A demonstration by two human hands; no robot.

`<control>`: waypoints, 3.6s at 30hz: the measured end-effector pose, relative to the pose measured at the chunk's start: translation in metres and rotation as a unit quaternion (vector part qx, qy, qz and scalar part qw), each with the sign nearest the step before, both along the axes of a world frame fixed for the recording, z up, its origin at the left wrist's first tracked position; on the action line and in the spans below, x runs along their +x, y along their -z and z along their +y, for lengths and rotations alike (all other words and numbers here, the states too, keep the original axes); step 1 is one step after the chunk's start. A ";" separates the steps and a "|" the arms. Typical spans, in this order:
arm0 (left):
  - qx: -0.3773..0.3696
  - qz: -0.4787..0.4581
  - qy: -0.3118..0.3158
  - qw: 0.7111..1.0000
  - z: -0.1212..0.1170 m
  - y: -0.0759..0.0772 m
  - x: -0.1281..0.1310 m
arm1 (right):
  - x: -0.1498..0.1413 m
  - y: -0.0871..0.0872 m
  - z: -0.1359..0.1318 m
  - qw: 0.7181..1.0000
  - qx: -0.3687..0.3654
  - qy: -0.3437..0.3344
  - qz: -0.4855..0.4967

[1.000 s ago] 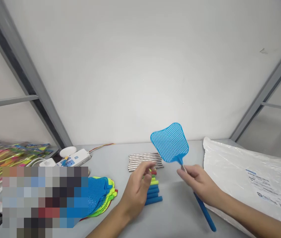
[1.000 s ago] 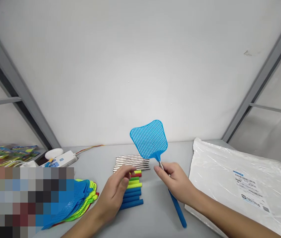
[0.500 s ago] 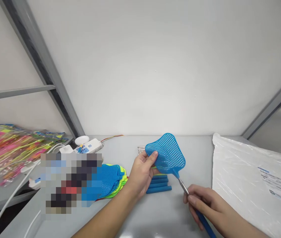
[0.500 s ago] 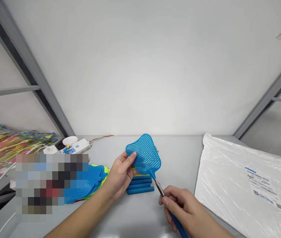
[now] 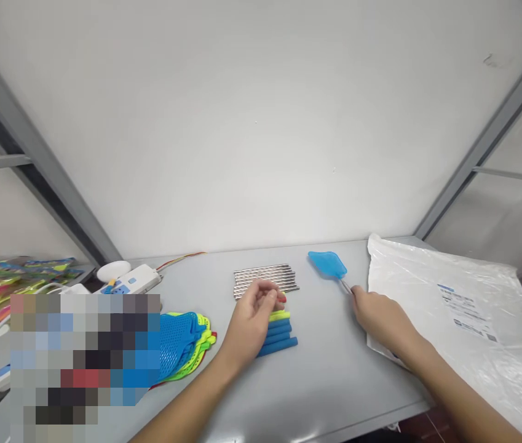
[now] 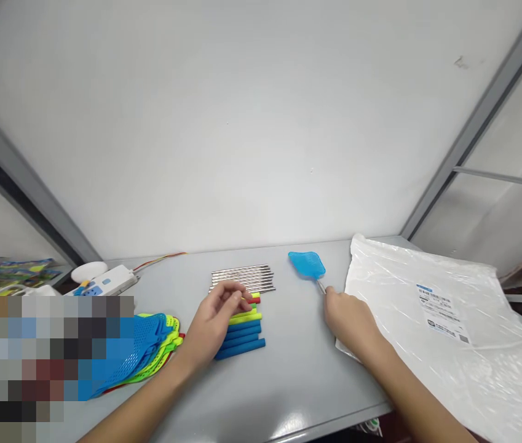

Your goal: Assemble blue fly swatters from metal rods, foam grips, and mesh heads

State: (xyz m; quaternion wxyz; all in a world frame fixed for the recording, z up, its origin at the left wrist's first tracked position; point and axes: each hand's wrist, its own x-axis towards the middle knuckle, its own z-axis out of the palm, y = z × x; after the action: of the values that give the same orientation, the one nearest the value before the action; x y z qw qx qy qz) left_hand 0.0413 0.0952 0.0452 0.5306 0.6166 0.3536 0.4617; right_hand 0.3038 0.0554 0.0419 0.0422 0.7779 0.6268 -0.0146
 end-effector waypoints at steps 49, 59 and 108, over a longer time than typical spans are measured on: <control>0.342 0.506 0.019 0.792 -0.035 0.024 -0.057 | -0.096 -0.010 0.204 0.905 -0.093 -0.386 0.154; 0.374 0.529 0.050 0.760 -0.036 0.022 -0.054 | -0.090 -0.023 0.169 0.924 0.075 -0.324 0.190; -0.269 -0.048 0.141 0.951 -0.047 0.045 0.046 | -0.044 0.013 0.061 0.623 0.146 -0.107 0.761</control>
State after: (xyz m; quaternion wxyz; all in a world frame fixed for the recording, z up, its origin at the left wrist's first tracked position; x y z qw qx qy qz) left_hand 0.0870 0.0479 0.0005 0.7533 0.4714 0.3479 0.2988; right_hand 0.2601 0.1165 0.0289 -0.5622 0.4131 0.5081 -0.5051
